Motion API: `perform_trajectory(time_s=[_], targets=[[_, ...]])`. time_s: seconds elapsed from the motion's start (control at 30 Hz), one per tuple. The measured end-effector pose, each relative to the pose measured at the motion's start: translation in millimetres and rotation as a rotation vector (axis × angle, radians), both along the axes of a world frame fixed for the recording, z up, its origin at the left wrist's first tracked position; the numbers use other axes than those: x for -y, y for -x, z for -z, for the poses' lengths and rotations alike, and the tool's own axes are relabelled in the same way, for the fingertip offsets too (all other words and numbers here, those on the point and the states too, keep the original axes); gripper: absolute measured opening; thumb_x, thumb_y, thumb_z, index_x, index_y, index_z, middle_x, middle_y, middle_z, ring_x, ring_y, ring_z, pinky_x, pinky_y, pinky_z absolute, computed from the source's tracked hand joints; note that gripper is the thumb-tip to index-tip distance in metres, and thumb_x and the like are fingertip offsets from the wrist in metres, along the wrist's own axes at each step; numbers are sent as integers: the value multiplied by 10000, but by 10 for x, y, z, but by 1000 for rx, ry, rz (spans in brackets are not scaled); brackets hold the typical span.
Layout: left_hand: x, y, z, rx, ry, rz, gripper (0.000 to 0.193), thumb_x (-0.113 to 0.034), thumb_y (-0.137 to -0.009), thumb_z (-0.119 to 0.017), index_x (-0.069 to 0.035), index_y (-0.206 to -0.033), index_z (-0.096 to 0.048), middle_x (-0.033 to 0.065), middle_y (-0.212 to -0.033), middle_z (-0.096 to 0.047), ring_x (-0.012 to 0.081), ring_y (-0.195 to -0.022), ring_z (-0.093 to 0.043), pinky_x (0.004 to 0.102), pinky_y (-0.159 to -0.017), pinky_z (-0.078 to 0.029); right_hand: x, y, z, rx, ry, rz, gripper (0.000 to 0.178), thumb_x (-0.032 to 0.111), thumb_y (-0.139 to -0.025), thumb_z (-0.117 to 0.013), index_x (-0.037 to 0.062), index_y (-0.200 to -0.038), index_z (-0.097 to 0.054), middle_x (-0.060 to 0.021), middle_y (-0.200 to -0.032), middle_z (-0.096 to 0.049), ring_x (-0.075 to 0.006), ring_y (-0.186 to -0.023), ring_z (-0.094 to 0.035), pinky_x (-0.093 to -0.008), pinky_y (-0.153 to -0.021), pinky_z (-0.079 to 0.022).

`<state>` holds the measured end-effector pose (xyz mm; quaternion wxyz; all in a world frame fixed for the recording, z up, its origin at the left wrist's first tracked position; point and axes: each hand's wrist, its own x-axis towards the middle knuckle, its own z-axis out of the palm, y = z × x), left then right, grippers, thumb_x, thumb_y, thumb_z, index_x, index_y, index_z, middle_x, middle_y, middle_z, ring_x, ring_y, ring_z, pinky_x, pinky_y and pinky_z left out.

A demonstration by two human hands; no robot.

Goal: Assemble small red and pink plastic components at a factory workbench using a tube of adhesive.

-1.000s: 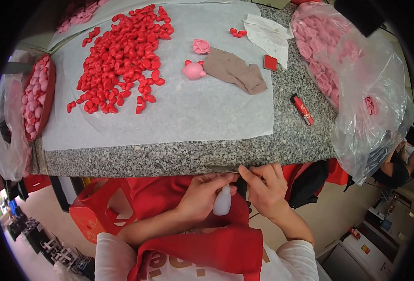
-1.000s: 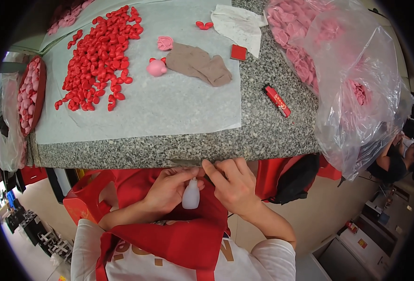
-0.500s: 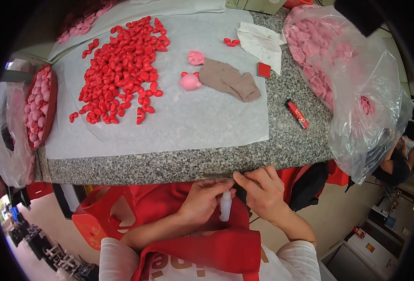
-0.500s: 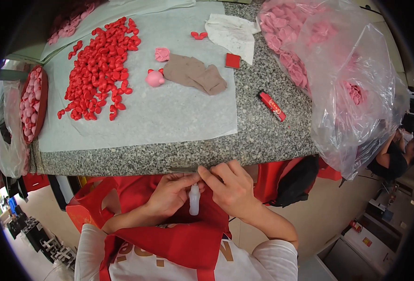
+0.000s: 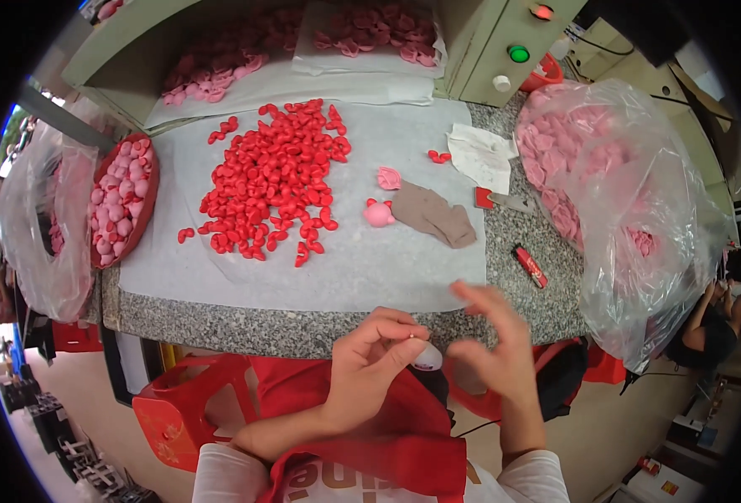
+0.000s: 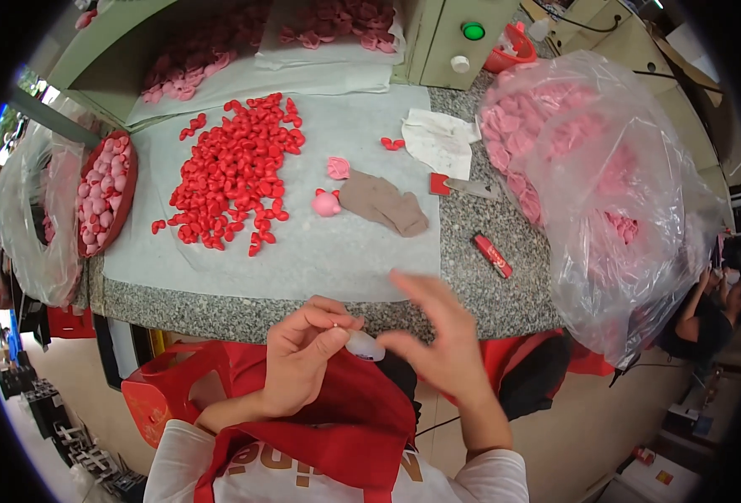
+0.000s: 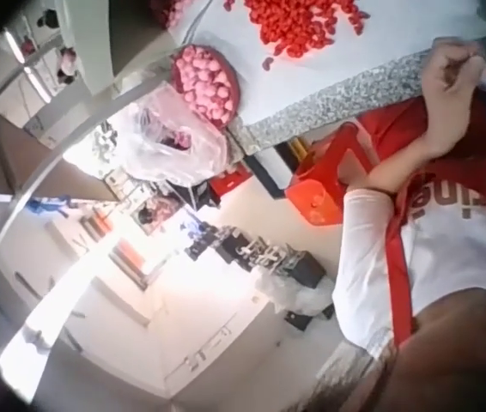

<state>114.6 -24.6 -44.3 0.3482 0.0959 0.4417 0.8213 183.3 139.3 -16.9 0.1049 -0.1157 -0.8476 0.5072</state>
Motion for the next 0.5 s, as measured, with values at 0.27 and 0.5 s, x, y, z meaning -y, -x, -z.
perform_trajectory(time_s=[0.27,0.5], targets=[[-179,744,-263,-1040,479,-50,244,23,-703,-639,-11,-942,-605,101,-965,-559,201,-896,-565,291,-752,-465,413,-89,298,28,392,238,403,15,-759,-627,-1,-1140,-497,-70,-905,-599,-141,-826,-568,-247,-752,-440],[-368,1191,103,-1458,789,-121,300,-21,-649,-670,-43,-945,-620,88,-958,-576,258,-864,-556,312,-693,-471,494,-102,204,-98,618,353,416,-30,-736,-627,-21,-1117,-460,-98,-870,-608,-122,-789,-567,-236,-729,-444]])
